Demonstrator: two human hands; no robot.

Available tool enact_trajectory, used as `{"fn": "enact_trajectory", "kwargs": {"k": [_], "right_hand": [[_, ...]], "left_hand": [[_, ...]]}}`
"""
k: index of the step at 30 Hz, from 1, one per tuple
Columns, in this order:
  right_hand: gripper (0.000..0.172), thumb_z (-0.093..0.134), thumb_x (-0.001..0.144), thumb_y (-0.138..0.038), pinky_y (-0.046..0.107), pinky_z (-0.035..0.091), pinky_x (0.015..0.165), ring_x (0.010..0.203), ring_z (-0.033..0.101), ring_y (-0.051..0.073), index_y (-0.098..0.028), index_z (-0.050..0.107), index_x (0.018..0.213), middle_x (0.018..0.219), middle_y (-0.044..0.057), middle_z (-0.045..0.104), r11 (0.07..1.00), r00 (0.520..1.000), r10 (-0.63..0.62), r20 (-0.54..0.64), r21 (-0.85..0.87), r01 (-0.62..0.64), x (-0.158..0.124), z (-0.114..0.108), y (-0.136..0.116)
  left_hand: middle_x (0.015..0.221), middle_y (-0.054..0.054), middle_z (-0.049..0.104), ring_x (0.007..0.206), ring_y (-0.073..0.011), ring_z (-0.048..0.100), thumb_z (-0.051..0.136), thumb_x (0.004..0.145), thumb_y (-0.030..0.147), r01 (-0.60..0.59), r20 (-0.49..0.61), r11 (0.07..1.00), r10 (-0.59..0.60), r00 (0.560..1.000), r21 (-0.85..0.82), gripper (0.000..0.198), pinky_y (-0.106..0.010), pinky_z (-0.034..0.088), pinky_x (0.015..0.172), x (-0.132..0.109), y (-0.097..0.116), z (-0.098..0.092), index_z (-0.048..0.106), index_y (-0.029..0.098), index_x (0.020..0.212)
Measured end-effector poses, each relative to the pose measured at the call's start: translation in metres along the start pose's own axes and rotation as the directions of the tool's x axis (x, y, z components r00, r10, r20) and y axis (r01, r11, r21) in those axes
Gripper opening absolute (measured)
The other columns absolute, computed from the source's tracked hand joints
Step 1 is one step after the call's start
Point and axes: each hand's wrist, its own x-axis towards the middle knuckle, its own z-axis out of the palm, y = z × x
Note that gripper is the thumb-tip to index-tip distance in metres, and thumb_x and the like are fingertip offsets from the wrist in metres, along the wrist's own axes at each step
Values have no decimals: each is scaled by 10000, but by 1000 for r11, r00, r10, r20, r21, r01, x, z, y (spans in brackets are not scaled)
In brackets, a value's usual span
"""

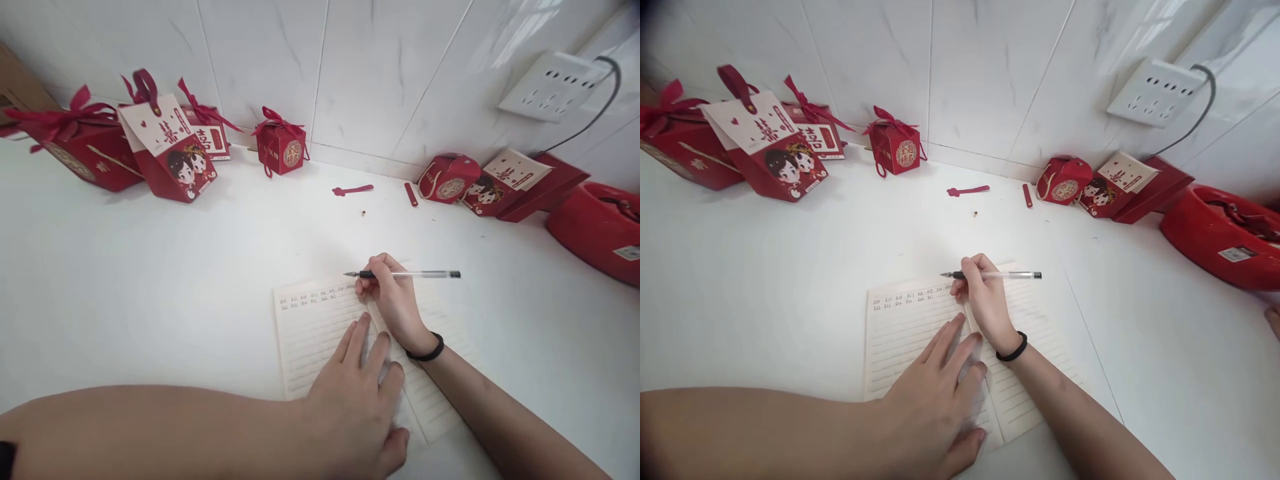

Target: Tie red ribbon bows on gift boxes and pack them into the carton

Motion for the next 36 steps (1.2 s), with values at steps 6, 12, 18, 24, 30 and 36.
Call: {"fn": "enact_trajectory", "kwargs": {"k": [6, 12, 18, 24, 30, 36], "right_hand": [[277, 680, 749, -378, 199, 324, 434, 464, 393, 82, -179, 508, 660, 538, -41, 488, 965, 996, -88, -23, -252, 79, -2, -1, -3], [363, 588, 793, -310, 204, 280, 432, 453, 309, 75, -184, 357, 543, 473, -64, 350, 902, 996, -84, 34, -421, 91, -7, 1, -4], [347, 536, 758, -229, 201, 238, 421, 463, 231, 72, -187, 271, 540, 485, -70, 258, 884, 996, -82, 46, -458, 94, -8, 3, -5], [331, 525, 754, -225, 202, 232, 422, 469, 239, 74, -187, 278, 537, 486, -69, 256, 861, 995, -86, 46, -499, 98, -9, 5, -6], [320, 522, 730, -198, 203, 227, 416, 469, 239, 72, -186, 274, 528, 483, -71, 261, 858, 994, -88, 63, -503, 107, -8, 4, -6], [318, 513, 758, -218, 204, 259, 444, 484, 251, 76, -186, 288, 535, 491, -69, 265, 860, 993, -112, 32, -498, 113, -7, 5, -4]], "left_hand": [[1357, -228, 416, 1292, -487, 254, 476, 782, 509, -4, 14, 1000, 5, 1000, -16, 589, -592, 307, 998, -1, 0, 4, 531, 91, 1193], [1355, -225, 417, 1284, -492, 268, 496, 774, 485, 6, 30, 998, -5, 1000, -57, 578, -602, 282, 1013, 1, 2, 2, 541, 91, 1194], [1330, -221, 436, 1264, -489, 301, 478, 780, 486, 3, 4, 1000, -3, 1000, -31, 564, -590, 301, 1001, 0, 3, 4, 541, 96, 1182], [1312, -219, 452, 1267, -473, 309, 456, 792, 485, 8, -4, 1000, -8, 1000, 3, 555, -563, 317, 996, -1, 3, 4, 532, 92, 1176], [1310, -201, 463, 1256, -460, 337, 453, 794, 486, 17, -5, 1000, -17, 1000, 16, 539, -546, 320, 999, -1, 4, 3, 534, 106, 1167], [1288, -210, 481, 1245, -467, 352, 471, 780, 489, 10, -62, 999, -7, 998, 33, 529, -545, 329, 990, -1, 3, 5, 554, 107, 1136]]}}
